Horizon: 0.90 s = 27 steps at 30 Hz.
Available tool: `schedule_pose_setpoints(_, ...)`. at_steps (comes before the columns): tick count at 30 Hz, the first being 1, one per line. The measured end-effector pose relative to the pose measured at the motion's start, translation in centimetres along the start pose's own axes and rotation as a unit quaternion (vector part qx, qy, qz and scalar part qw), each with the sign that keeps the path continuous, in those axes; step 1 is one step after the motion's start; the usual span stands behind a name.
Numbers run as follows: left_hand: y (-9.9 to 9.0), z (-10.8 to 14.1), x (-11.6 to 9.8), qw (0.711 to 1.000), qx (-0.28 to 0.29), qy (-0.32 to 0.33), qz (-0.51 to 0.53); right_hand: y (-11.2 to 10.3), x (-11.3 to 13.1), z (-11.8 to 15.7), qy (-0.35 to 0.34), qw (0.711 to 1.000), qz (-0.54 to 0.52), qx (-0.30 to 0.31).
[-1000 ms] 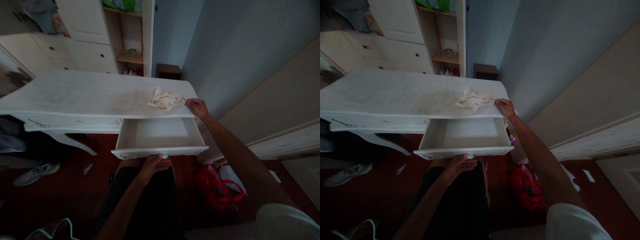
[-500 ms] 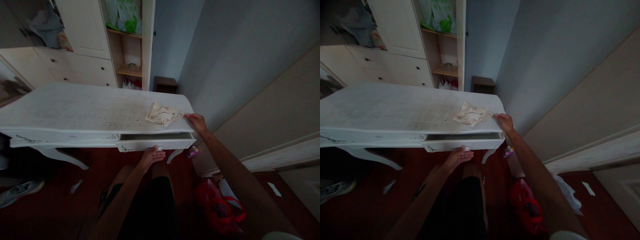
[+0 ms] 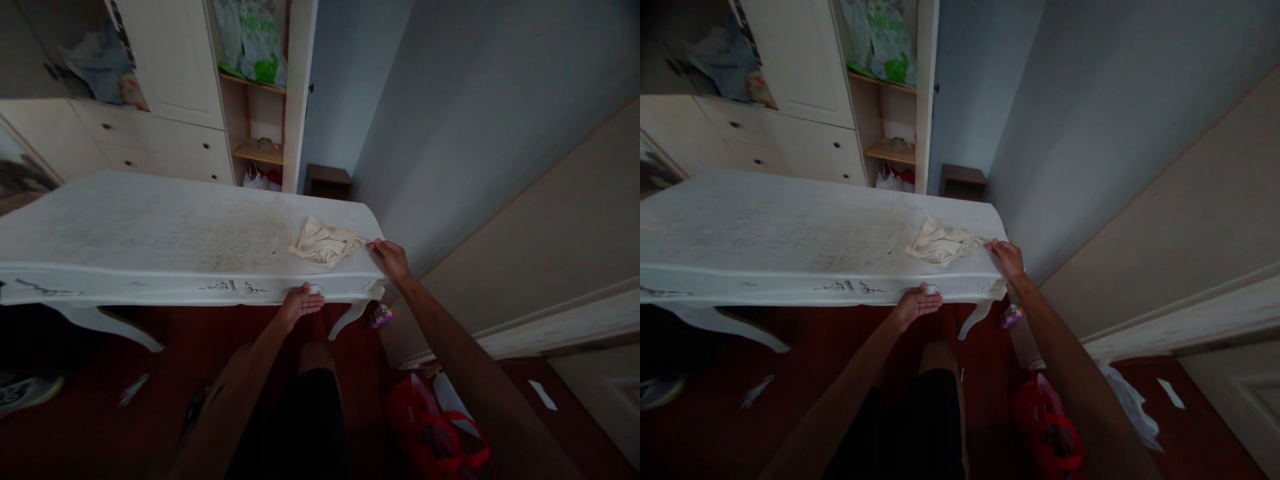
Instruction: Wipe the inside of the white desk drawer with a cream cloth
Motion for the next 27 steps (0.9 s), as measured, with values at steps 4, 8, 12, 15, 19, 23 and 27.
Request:
schedule_pose_setpoints(4,0.2,-0.4,0.0,1.0,-0.001,0.015,0.025,0.0,0.0,0.0,0.001,1.0,-0.003,-0.009)
schedule_pose_setpoints(8,0.2,-0.5,0.2,0.999,-0.003,0.034,0.026,0.3,0.3,-0.3,0.002,1.0,0.002,0.0)
schedule_pose_setpoints(12,-0.4,0.7,0.1,0.998,-0.041,0.008,-0.05,0.8,0.7,-0.7,0.021,0.999,0.03,0.019)
schedule_pose_setpoints(15,-1.4,3.4,-1.5,0.987,-0.045,-0.014,-0.155,1.5,1.1,-1.1,0.029,0.996,0.076,0.048)
schedule_pose_setpoints(19,-3.5,8.3,-7.2,0.974,-0.031,0.102,-0.202,3.5,2.5,-1.4,-0.019,0.974,0.194,0.113)
schedule_pose_setpoints(23,-6.5,10.7,-14.2,0.929,-0.149,0.251,-0.229,7.4,5.1,-1.4,-0.132,0.9,0.345,0.23)
schedule_pose_setpoints(27,-9.4,9.6,-18.7,0.858,-0.293,0.305,-0.292,11.6,7.3,-1.1,-0.194,0.798,0.442,0.361)
Point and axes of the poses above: each hand's wrist, its own z-axis away from the middle knuckle, its own y-axis out of the palm, x = y × z, the point moved 2 cm from there along -z, towards the middle knuckle, and after that the axes turned 9 degrees about -y, right-handed, at the moved point
